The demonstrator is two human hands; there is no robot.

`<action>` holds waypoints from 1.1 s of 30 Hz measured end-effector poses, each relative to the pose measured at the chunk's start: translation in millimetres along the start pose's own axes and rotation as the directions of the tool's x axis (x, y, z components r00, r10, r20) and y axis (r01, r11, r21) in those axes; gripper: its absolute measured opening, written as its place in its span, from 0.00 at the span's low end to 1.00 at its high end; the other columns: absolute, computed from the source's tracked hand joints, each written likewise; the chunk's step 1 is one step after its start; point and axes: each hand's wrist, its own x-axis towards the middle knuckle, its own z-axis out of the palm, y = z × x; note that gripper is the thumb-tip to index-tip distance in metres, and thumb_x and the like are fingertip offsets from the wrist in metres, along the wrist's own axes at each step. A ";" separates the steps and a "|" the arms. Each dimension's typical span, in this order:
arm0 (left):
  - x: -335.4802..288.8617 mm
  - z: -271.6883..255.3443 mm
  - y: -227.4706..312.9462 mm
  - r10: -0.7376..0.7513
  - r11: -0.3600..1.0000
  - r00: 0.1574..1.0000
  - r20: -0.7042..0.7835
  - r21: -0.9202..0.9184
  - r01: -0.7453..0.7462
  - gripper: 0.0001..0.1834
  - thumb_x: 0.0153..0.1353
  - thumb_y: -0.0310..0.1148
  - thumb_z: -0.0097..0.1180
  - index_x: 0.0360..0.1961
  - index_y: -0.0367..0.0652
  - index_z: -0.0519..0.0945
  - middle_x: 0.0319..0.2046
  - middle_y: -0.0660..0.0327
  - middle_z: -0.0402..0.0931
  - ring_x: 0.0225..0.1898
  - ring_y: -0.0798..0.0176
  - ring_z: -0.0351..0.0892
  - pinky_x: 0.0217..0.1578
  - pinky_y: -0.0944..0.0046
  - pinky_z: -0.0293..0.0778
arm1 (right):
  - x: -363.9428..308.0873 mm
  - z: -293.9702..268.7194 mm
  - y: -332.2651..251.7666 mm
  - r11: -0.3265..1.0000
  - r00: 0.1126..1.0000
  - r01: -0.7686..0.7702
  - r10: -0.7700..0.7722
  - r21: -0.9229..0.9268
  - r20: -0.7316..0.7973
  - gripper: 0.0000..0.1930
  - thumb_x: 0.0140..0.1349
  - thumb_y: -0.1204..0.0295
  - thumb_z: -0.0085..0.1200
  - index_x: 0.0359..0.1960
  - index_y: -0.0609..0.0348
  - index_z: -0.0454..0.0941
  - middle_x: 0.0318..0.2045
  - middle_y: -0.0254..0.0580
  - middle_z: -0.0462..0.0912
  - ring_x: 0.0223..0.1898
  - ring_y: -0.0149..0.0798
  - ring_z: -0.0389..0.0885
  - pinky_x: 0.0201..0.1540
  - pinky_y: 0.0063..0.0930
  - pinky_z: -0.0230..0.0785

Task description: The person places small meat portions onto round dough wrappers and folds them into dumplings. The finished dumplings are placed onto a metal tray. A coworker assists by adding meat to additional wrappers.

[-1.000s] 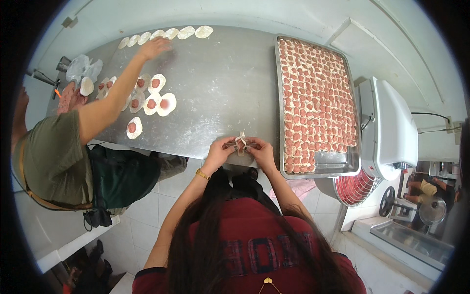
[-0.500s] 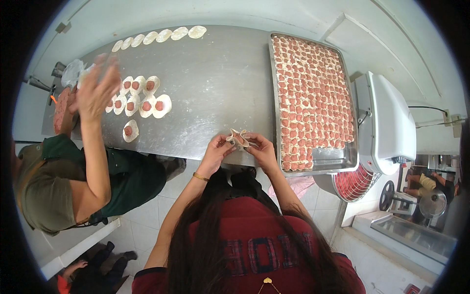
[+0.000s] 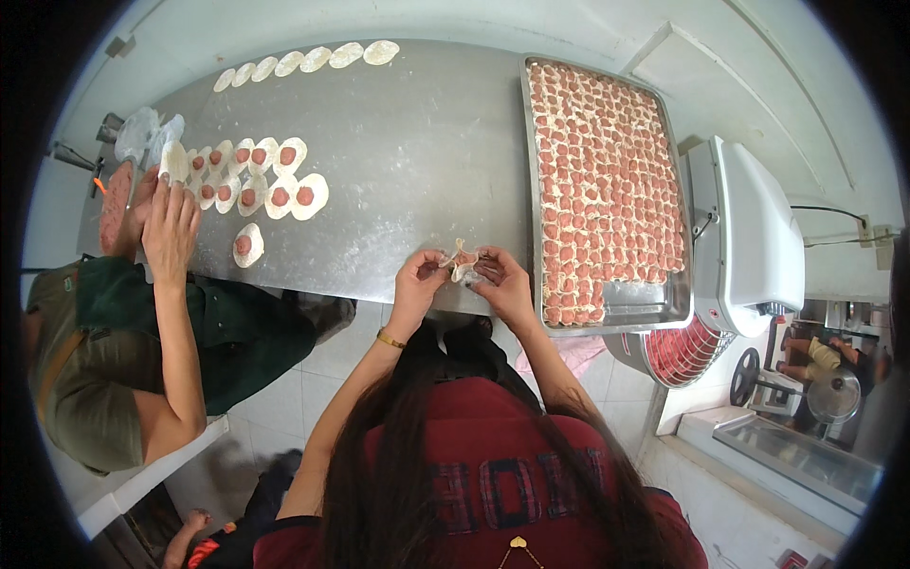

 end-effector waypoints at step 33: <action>-11.6 2.6 10.3 0.035 0.745 0.969 0.243 0.640 -0.187 0.13 0.47 0.23 0.65 0.35 0.34 0.76 0.27 0.54 0.80 0.29 0.62 0.82 0.32 0.65 0.76 | 1.2 -8.8 8.3 0.682 0.919 0.375 -0.182 -0.629 0.350 0.14 0.45 0.82 0.54 0.37 0.62 0.76 0.34 0.46 0.77 0.38 0.53 0.78 0.38 0.39 0.71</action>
